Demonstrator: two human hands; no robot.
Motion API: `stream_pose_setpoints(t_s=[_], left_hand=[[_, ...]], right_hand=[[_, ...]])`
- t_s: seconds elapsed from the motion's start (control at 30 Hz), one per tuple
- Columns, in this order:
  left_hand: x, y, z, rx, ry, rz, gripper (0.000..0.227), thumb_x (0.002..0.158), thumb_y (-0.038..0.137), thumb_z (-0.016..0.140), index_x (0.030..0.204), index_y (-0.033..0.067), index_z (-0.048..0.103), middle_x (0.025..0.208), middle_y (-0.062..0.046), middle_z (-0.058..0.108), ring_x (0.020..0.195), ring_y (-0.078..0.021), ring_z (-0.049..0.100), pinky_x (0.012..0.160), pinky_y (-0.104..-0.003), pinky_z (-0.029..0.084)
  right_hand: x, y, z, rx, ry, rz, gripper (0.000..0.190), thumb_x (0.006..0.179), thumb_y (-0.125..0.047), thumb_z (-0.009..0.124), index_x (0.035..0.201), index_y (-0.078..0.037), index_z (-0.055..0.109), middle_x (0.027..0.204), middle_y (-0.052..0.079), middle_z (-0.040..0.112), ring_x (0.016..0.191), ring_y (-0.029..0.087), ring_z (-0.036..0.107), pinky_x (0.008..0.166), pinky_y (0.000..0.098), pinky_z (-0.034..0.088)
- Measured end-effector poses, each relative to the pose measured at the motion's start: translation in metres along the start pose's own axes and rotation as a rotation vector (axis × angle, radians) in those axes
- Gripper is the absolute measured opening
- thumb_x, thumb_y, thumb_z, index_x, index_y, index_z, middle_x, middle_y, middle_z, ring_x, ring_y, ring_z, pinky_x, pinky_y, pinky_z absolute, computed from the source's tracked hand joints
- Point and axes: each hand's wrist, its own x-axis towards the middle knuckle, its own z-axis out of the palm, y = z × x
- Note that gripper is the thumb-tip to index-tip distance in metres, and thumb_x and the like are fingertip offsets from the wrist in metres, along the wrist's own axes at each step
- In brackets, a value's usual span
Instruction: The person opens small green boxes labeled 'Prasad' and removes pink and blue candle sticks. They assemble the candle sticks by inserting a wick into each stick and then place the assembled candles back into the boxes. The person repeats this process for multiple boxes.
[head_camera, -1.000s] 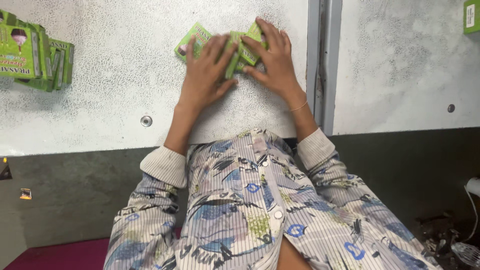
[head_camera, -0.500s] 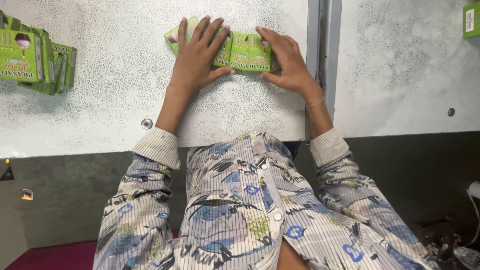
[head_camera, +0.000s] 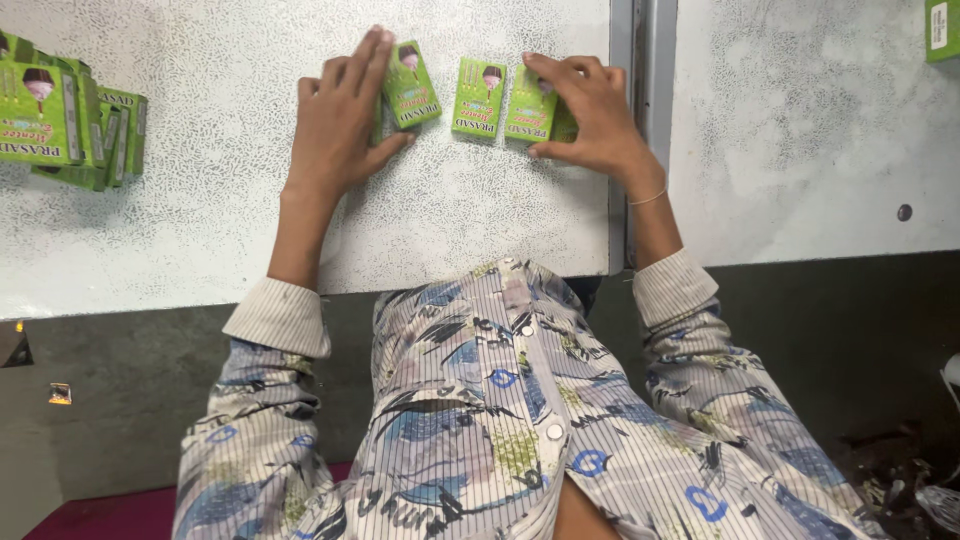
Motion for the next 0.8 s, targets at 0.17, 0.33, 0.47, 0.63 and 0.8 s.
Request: stream_pose_setpoints(t_s=[0.17,0.33,0.47,0.63,0.8], left_hand=[[-0.009,-0.002,0.003,-0.117,0.114,-0.101,0.148,0.065,0.074,0.091,0.166,0.0028,0.010,0.169,-0.012,0.030,0.132,-0.0316,0.050,0.099,-0.048,0.043],[-0.015,-0.011,-0.004,-0.336,0.241,0.028,0.159,0.043,0.060,0.098,0.164,0.0091,0.008,0.167,-0.025,0.018,0.148,-0.0386,0.035,0.113,-0.050,0.039],[-0.016,-0.027,-0.008,-0.397,-0.016,-0.054,0.147,0.052,0.040,0.105,0.167,0.0163,0.018,0.168,-0.014,0.034,0.155,-0.0349,0.033,0.127,-0.052,0.029],[0.001,-0.042,-0.020,-0.474,-0.159,-0.094,0.144,0.047,0.013,0.097,0.169,0.0182,0.019,0.170,-0.007,0.036,0.150,-0.0335,0.036,0.121,-0.048,0.026],[0.023,-0.037,-0.023,-0.468,-0.223,-0.140,0.134,0.051,0.016,0.098,0.167,0.0239,0.031,0.154,-0.007,0.048,0.138,-0.0331,0.043,0.119,-0.047,0.035]], right_hand=[[0.008,-0.010,0.023,0.029,-0.015,0.018,0.120,0.072,-0.073,0.083,0.168,-0.025,0.030,0.169,0.008,0.042,0.158,0.030,0.026,0.129,0.0538,0.015],[-0.005,-0.004,0.014,0.011,0.028,0.037,0.134,0.061,-0.075,0.084,0.164,-0.020,0.019,0.170,0.016,0.017,0.156,0.037,0.014,0.126,0.0601,0.012],[-0.026,0.006,0.001,0.065,-0.086,0.158,0.134,0.062,-0.057,0.092,0.168,-0.025,0.018,0.175,0.005,0.020,0.162,0.030,0.021,0.131,0.0531,0.019],[-0.031,0.011,-0.008,0.259,-0.076,0.175,0.137,0.052,-0.036,0.096,0.164,-0.018,0.019,0.169,0.013,0.022,0.154,0.035,0.021,0.119,0.0505,0.026],[-0.024,0.008,0.002,0.183,-0.037,0.223,0.115,0.071,-0.028,0.093,0.167,-0.024,0.030,0.162,0.004,0.047,0.153,0.026,0.041,0.128,0.0471,0.030]])
